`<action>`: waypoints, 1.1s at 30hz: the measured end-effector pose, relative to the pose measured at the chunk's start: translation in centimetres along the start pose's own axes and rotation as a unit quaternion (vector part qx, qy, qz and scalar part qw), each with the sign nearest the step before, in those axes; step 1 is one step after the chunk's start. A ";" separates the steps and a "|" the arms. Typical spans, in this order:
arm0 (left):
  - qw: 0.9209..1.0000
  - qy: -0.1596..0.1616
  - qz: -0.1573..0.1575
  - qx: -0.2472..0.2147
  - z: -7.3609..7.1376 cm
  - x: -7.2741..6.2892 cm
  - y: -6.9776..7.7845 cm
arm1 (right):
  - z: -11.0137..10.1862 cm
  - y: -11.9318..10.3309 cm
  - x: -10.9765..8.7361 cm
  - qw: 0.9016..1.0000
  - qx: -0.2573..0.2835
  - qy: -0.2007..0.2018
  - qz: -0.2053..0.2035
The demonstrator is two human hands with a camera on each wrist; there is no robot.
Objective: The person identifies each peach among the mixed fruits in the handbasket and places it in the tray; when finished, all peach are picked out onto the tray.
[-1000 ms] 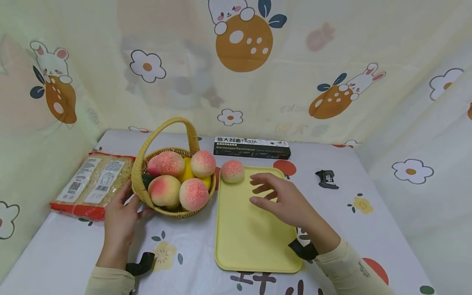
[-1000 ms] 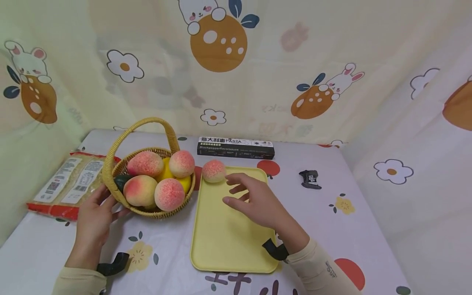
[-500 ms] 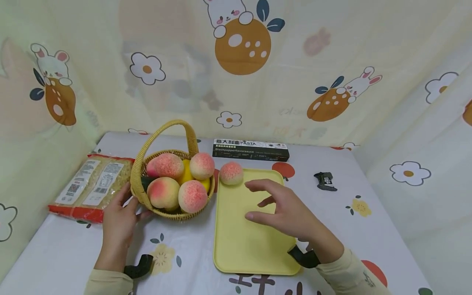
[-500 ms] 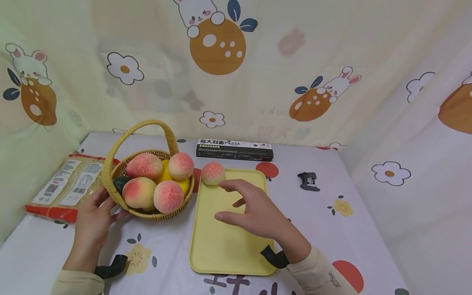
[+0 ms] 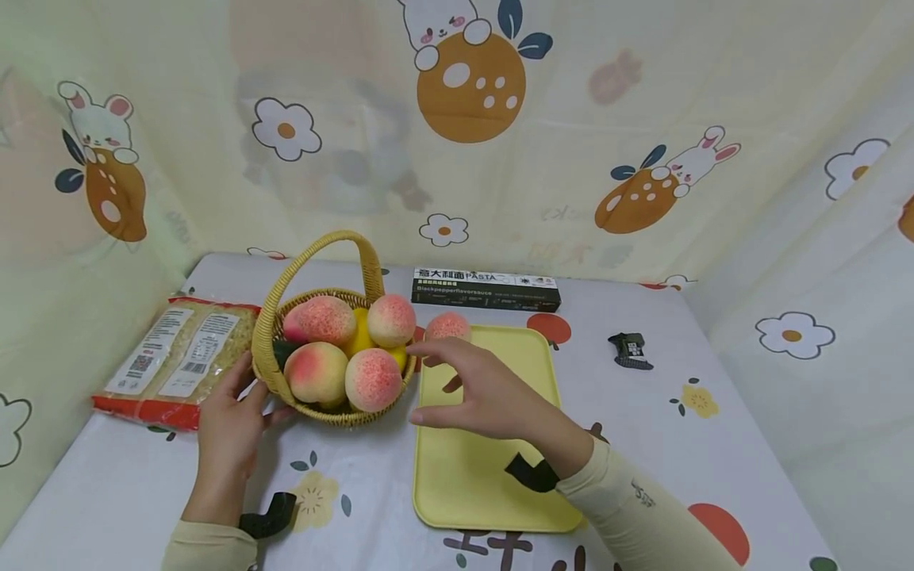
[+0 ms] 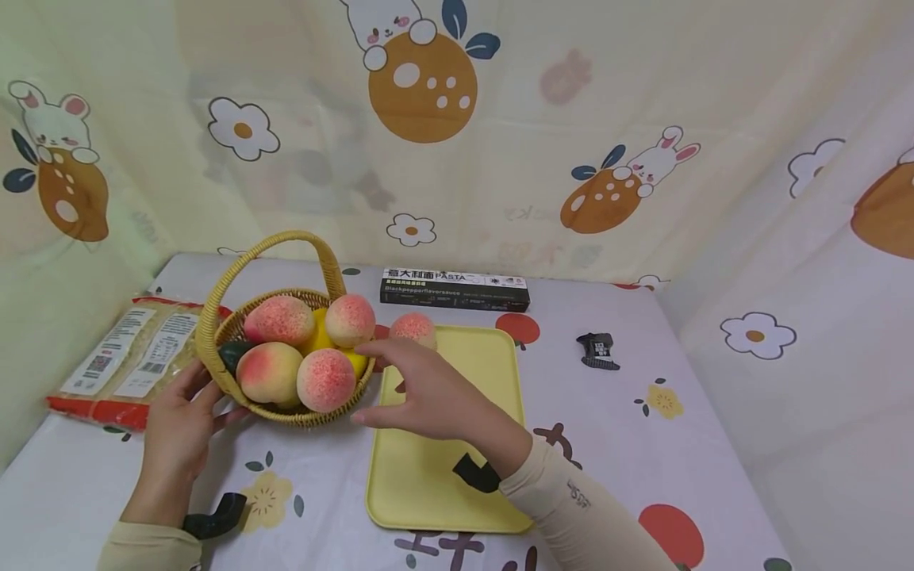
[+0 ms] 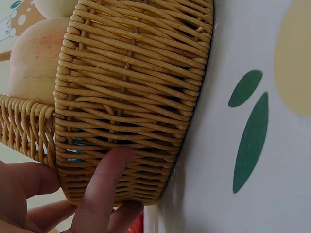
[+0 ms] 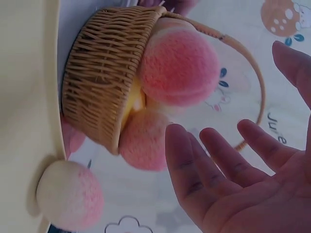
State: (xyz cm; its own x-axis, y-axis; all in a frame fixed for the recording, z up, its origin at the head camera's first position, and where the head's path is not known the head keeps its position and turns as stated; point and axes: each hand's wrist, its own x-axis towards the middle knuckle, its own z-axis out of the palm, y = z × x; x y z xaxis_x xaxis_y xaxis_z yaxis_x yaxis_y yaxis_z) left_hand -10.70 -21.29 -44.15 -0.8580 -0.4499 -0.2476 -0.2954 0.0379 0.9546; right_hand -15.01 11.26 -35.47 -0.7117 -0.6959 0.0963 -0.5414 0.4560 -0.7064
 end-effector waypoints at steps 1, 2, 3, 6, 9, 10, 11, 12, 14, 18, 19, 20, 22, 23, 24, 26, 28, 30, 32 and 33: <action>1.000 0.001 -0.001 0.000 0.0 0.0 0.0 | 0.2 -0.1 0.4 1.000 0.002 -0.005 -0.003; 1.000 0.001 -0.001 0.000 0.0 0.0 0.0 | 0.5 -0.2 0.9 1.000 0.002 -0.009 -0.006; 1.000 0.002 -0.002 -0.001 0.0 0.0 -0.1 | 0.7 -0.3 1.3 1.000 0.001 -0.013 -0.007; 1.000 0.004 -0.001 -0.001 0.0 0.0 0.0 | 1.5 -0.5 2.5 0.999 -0.018 -0.026 -0.018; 1.000 0.004 0.000 0.000 0.0 0.0 0.0 | 2.2 -0.7 3.5 0.997 -0.057 -0.038 -0.028; 1.000 0.003 0.000 0.000 0.0 0.0 0.1 | 2.5 -0.8 3.7 0.996 -0.066 -0.042 -0.032; 1.000 0.003 0.000 0.000 0.0 -0.1 0.1 | 2.7 -0.8 4.0 0.996 -0.074 -0.044 -0.034; 1.000 0.003 0.000 0.000 0.0 -0.1 0.1 | 2.9 -0.9 4.2 0.995 -0.079 -0.047 -0.035; 1.000 0.002 0.000 0.001 -0.1 -0.1 0.1 | 3.2 -1.0 4.5 0.995 -0.083 -0.049 -0.034; 1.000 0.001 -0.002 0.002 -0.1 -0.1 0.1 | 3.8 -1.2 5.2 0.995 -0.086 -0.050 -0.030; 1.000 0.000 -0.002 0.001 -0.1 -0.1 0.0 | 3.9 -1.3 5.3 0.994 -0.088 -0.049 -0.030; 1.000 0.000 -0.002 0.000 -0.2 -0.1 0.0 | 4.1 -1.4 5.5 0.994 -0.093 -0.048 -0.030; 1.000 0.000 -0.003 0.000 -0.2 0.0 0.0 | 4.4 -1.5 5.8 0.993 -0.101 -0.048 -0.028; 1.000 0.000 -0.002 0.000 -0.1 -0.1 0.0 | 4.6 -1.5 6.0 0.993 -0.106 -0.047 -0.025; 1.000 0.001 -0.002 0.000 -0.1 -0.1 0.0 | 4.8 -1.6 6.1 0.992 -0.113 -0.045 -0.023; 1.000 0.004 -0.003 0.003 -0.1 -0.1 0.0 | 5.3 -1.5 6.4 0.991 -0.128 -0.040 -0.017; 1.000 0.007 -0.002 0.005 0.0 -0.1 0.0 | 5.7 -1.5 6.5 0.990 -0.140 -0.033 -0.012; 1.000 0.009 0.001 0.005 0.0 -0.1 0.0 | 6.1 -1.4 6.6 0.988 -0.155 -0.023 -0.009; 1.000 0.010 0.002 0.005 0.1 -0.1 0.0 | 6.5 -1.3 6.7 0.985 -0.172 -0.011 -0.007; 1.000 0.010 0.003 0.005 0.1 -0.1 0.0 | 6.7 -1.3 6.7 0.984 -0.181 -0.006 -0.006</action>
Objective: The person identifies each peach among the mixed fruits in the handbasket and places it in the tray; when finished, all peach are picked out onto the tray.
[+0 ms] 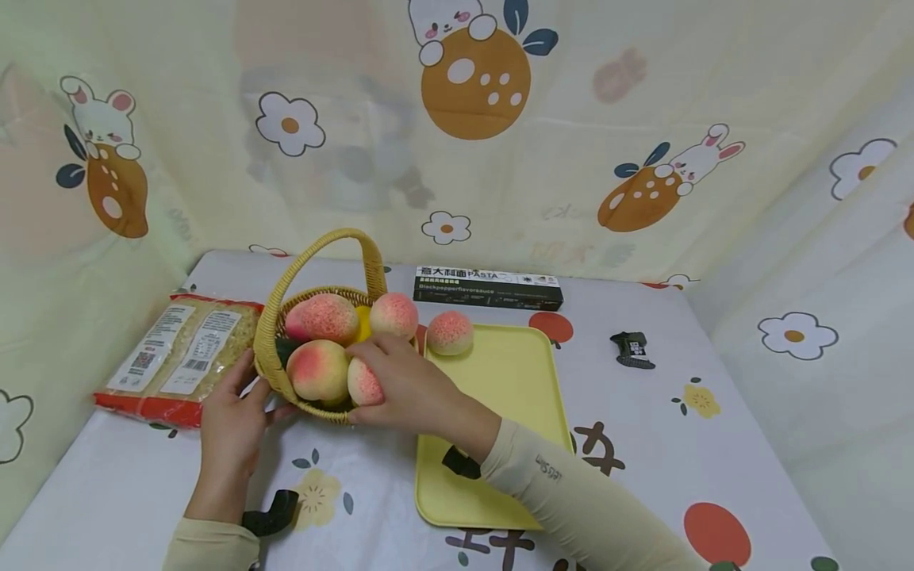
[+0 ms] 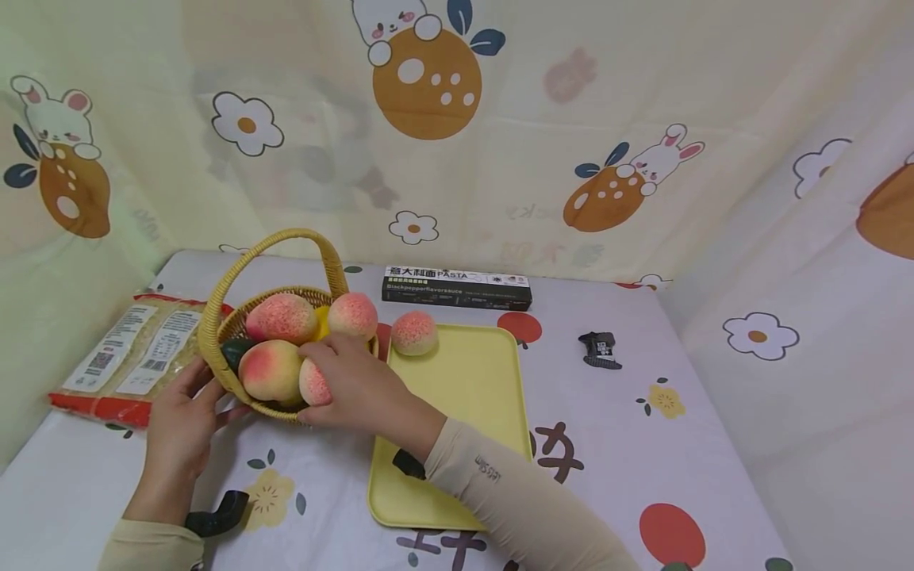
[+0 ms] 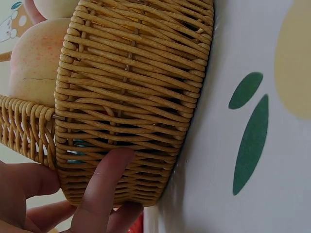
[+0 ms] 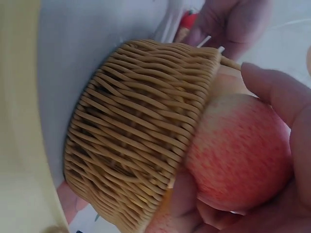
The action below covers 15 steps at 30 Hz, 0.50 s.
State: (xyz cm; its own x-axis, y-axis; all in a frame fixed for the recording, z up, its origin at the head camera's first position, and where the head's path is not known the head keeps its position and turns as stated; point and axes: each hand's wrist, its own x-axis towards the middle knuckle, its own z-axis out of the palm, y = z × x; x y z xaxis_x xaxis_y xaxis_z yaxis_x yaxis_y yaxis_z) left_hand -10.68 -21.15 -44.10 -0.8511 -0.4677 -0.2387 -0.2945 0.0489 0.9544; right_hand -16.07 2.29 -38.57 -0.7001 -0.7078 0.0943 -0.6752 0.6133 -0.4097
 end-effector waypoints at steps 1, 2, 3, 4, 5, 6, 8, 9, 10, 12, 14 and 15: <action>1.000 0.000 0.000 0.000 0.0 0.0 0.0 | 0.2 0.0 0.0 1.000 -0.008 0.006 0.002; 1.000 0.000 0.001 0.000 0.0 0.0 0.1 | 0.3 0.0 0.1 1.000 -0.016 0.012 0.004; 1.000 0.000 0.000 -0.001 0.0 0.1 0.1 | 0.5 0.0 0.1 1.000 -0.022 0.016 0.006; 1.000 0.001 -0.001 0.000 0.1 0.1 0.1 | 0.6 -0.1 0.1 0.999 -0.026 0.021 0.007; 1.000 0.001 -0.001 -0.001 0.1 0.1 0.2 | 0.7 0.0 0.1 0.999 -0.030 0.026 0.007; 1.000 0.001 -0.001 -0.002 0.1 0.1 0.1 | 0.8 -0.1 0.1 0.999 -0.032 0.031 0.007; 1.000 0.001 -0.001 -0.003 0.0 0.1 0.1 | 1.0 -0.1 0.2 0.998 -0.038 0.039 0.004; 1.000 0.001 -0.002 -0.004 0.0 0.1 0.1 | 1.0 0.0 0.2 0.998 -0.041 0.043 0.001; 1.000 0.001 -0.002 -0.003 0.0 0.1 0.1 | 1.1 0.0 0.2 0.998 -0.045 0.047 -0.002; 1.000 0.001 -0.001 -0.003 0.0 0.1 0.0 | 1.1 0.0 0.2 0.997 -0.053 0.053 -0.009; 1.000 0.001 -0.001 0.000 0.0 0.1 0.0 | 1.1 0.0 0.3 0.997 -0.057 0.057 -0.013; 1.000 0.000 -0.001 0.000 0.0 0.1 0.0 | 1.1 0.0 0.2 0.997 -0.058 0.058 -0.014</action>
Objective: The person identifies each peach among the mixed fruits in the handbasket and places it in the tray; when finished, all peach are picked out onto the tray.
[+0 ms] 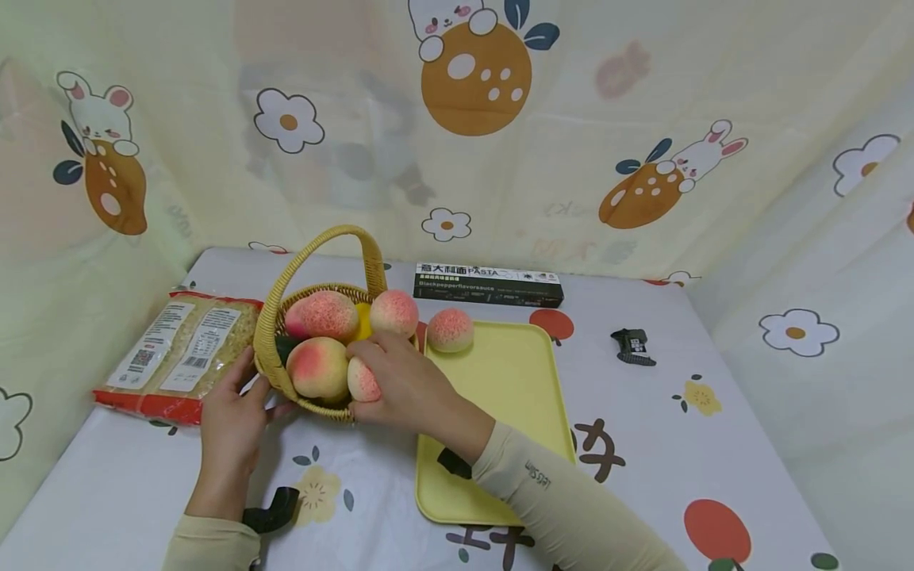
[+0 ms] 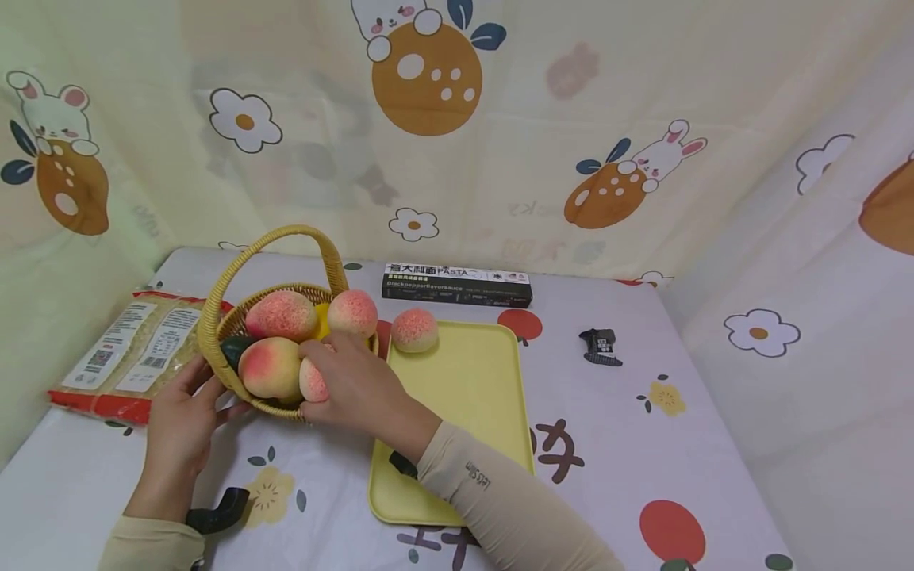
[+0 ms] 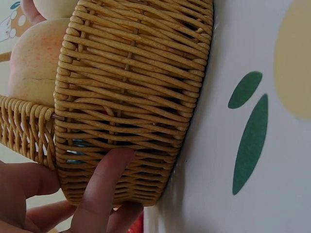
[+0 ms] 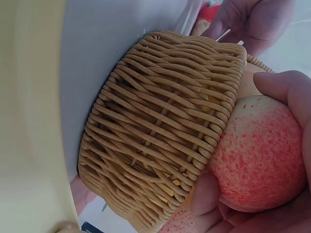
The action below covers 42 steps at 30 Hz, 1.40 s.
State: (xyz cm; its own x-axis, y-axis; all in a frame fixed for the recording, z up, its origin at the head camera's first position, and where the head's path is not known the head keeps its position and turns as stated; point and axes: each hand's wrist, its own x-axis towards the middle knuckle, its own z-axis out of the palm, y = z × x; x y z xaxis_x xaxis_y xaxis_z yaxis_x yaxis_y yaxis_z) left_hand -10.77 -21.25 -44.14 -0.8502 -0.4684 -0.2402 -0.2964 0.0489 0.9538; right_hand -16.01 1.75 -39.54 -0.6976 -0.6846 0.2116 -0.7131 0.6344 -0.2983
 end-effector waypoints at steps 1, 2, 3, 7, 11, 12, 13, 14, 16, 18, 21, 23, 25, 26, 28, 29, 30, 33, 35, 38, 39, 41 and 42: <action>1.000 0.000 0.001 0.002 0.0 0.0 0.0 | 0.0 0.0 0.0 1.000 0.001 0.001 -0.001; 1.000 0.000 0.001 0.002 0.0 0.1 0.0 | 0.0 0.0 0.0 1.000 0.003 0.001 -0.001; 1.000 0.000 0.001 0.003 0.0 0.1 0.0 | 0.0 0.0 0.0 1.000 0.006 0.000 0.000; 1.000 0.002 0.001 0.007 0.0 0.2 -0.1 | 0.0 0.0 0.1 1.000 0.013 -0.001 0.004; 1.000 0.001 0.000 0.008 0.0 0.3 -0.2 | 0.1 -0.1 0.0 1.000 0.015 0.002 0.008; 1.000 0.001 -0.001 0.006 -0.1 0.3 -0.2 | 0.2 -0.1 0.0 1.000 0.015 0.004 0.009; 1.000 0.001 -0.002 0.007 -0.1 0.3 -0.1 | 0.2 -0.1 0.0 1.000 0.015 0.006 0.009; 1.000 0.000 -0.004 0.007 -0.1 0.3 -0.1 | 0.2 -0.1 0.0 1.000 0.016 0.008 0.009; 1.000 -0.002 -0.005 0.004 -0.1 0.3 0.1 | 0.1 -0.1 0.0 1.000 0.016 0.012 0.008; 1.000 -0.003 -0.008 0.003 -0.1 0.3 0.2 | 0.1 -0.1 0.0 1.000 0.019 0.014 0.008; 1.000 -0.006 -0.009 0.001 -0.1 0.3 0.2 | 0.1 0.0 -0.1 1.000 0.022 0.015 0.010; 1.000 -0.006 -0.013 0.002 -0.1 0.3 0.2 | 0.2 0.0 -0.1 1.000 0.024 0.015 0.011; 1.000 -0.005 -0.017 0.001 -0.1 0.2 0.2 | 0.3 0.0 -0.2 1.000 0.023 0.016 0.010; 1.000 -0.004 -0.019 0.001 -0.1 0.2 0.2 | 0.4 0.0 -0.2 1.000 0.023 0.016 0.010; 1.000 -0.003 -0.022 0.001 -0.1 0.1 0.2 | 0.4 -0.1 -0.2 1.000 0.025 0.016 0.010; 1.000 -0.002 -0.023 0.000 -0.1 0.1 0.3 | 0.3 -0.1 -0.2 1.000 0.025 0.015 0.010; 1.000 -0.002 -0.023 0.001 -0.1 0.1 0.3 | 0.3 -0.1 -0.2 1.000 0.025 0.014 0.010; 1.000 -0.003 -0.020 0.002 -0.1 0.0 0.4 | 0.1 -0.3 -0.2 0.999 0.027 0.010 0.015; 1.000 -0.004 -0.017 0.001 0.0 0.0 0.4 | 0.1 -0.3 -0.3 0.999 0.031 0.006 0.020; 1.000 -0.007 -0.015 -0.003 0.0 0.0 0.3 | 0.0 -0.4 -0.3 0.999 0.033 0.004 0.026; 1.000 -0.007 -0.015 -0.005 0.0 0.0 0.3 | 0.0 -0.4 -0.3 0.999 0.033 0.005 0.026; 1.000 -0.007 -0.016 -0.008 -0.1 0.0 0.3 | 0.1 -0.4 -0.4 0.999 0.030 0.008 0.024; 1.000 -0.007 -0.016 -0.009 -0.1 0.0 0.3 | 0.1 -0.4 -0.4 0.999 0.028 0.011 0.021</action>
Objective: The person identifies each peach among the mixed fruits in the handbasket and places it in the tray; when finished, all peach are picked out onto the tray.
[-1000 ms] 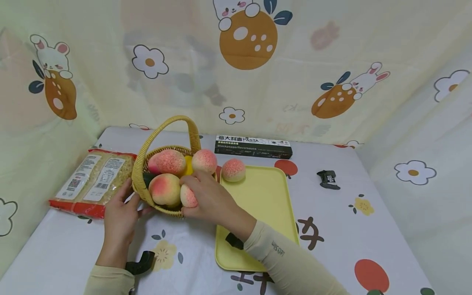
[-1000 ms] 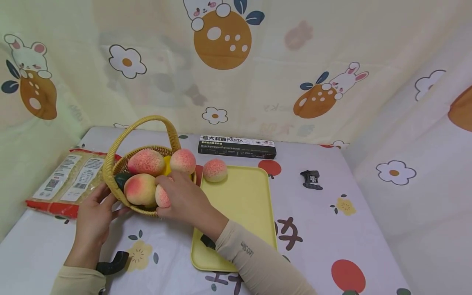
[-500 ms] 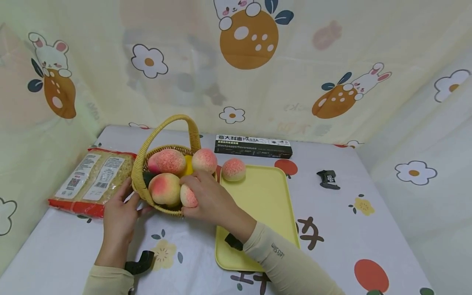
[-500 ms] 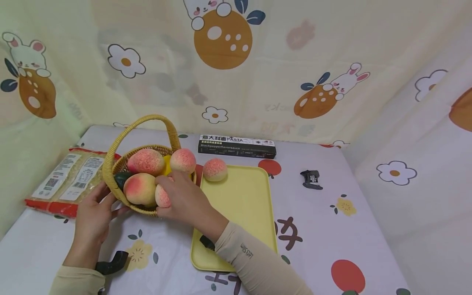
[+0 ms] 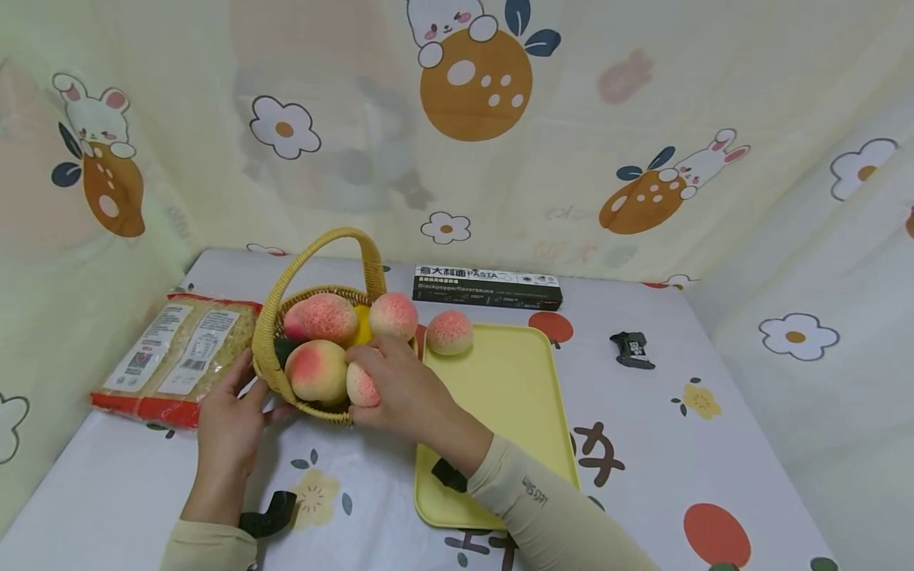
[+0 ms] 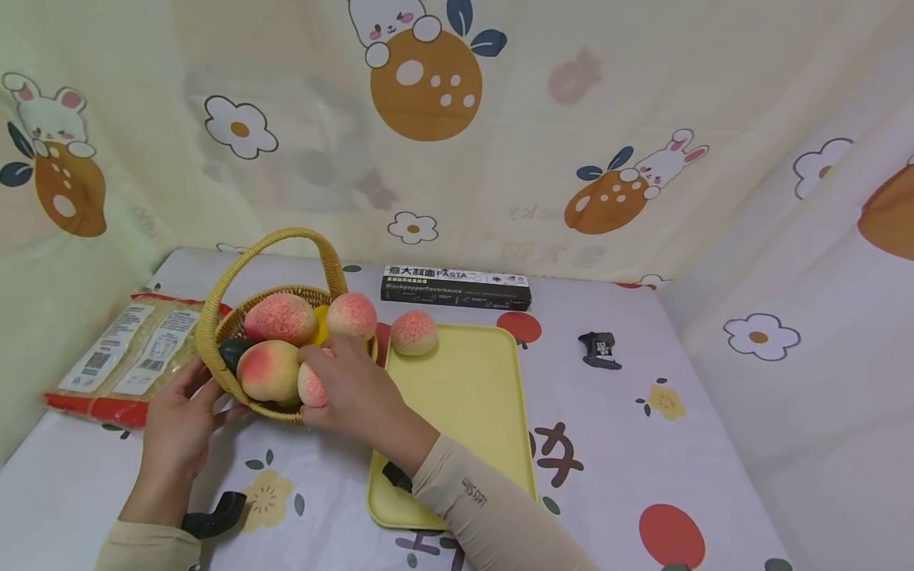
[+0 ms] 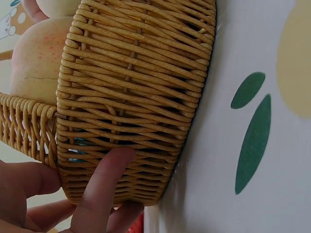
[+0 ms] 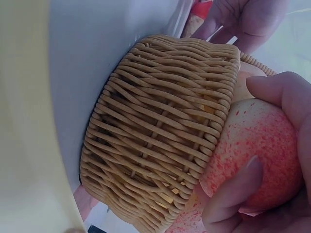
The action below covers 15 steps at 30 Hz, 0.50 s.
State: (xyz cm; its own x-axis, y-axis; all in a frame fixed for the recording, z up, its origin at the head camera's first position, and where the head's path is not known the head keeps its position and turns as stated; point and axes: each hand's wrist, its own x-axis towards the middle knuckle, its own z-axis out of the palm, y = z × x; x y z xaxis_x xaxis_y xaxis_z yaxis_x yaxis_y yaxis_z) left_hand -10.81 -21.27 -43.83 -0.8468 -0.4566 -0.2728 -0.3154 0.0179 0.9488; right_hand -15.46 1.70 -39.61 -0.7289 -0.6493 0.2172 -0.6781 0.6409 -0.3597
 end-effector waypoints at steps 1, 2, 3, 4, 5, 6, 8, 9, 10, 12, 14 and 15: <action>1.000 0.000 0.001 0.000 0.0 0.0 0.0 | 0.0 0.0 0.0 1.000 -0.001 0.003 -0.002; 1.000 0.000 0.000 0.000 0.0 0.0 0.0 | 0.1 0.0 0.0 1.000 -0.002 0.005 -0.005; 1.000 0.000 0.000 0.000 0.0 0.0 0.0 | 0.1 0.0 -0.1 1.000 -0.002 0.008 -0.006; 1.000 0.000 0.000 0.000 0.0 -0.1 0.0 | 0.1 0.1 -0.1 1.000 -0.001 0.009 -0.007; 1.000 0.000 0.000 0.001 0.0 -0.1 0.0 | 0.2 0.1 -0.1 1.000 0.001 0.011 -0.007; 1.000 -0.001 0.000 0.001 0.0 -0.1 0.0 | 0.2 0.1 -0.2 1.000 0.005 0.011 -0.008; 1.000 -0.001 0.000 0.001 0.0 -0.1 0.0 | 0.2 0.2 -0.2 1.000 0.012 0.013 -0.010; 1.000 -0.001 0.000 0.001 0.0 -0.1 0.1 | 0.2 0.3 -0.2 1.000 0.016 0.014 -0.011; 1.000 0.000 0.000 0.001 0.0 -0.1 0.1 | 0.2 0.3 -0.2 1.000 0.022 0.014 -0.012; 1.000 0.000 0.001 -0.001 0.0 0.0 0.1 | 0.2 0.4 -0.3 0.999 0.032 0.016 -0.012; 1.000 0.000 0.001 -0.003 0.0 0.0 0.1 | 0.2 0.5 -0.4 0.999 0.041 0.016 -0.009; 1.000 0.000 0.001 -0.003 0.0 0.0 0.1 | 0.2 0.5 -0.5 0.999 0.046 0.016 -0.006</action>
State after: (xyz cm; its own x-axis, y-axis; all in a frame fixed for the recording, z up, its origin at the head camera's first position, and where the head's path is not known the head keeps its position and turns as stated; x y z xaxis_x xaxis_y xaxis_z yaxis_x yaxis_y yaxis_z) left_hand -10.83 -21.26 -43.77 -0.8479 -0.4562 -0.2703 -0.3106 0.0141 0.9504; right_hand -15.45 2.30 -40.06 -0.7250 -0.6419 0.2498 -0.6757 0.5925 -0.4385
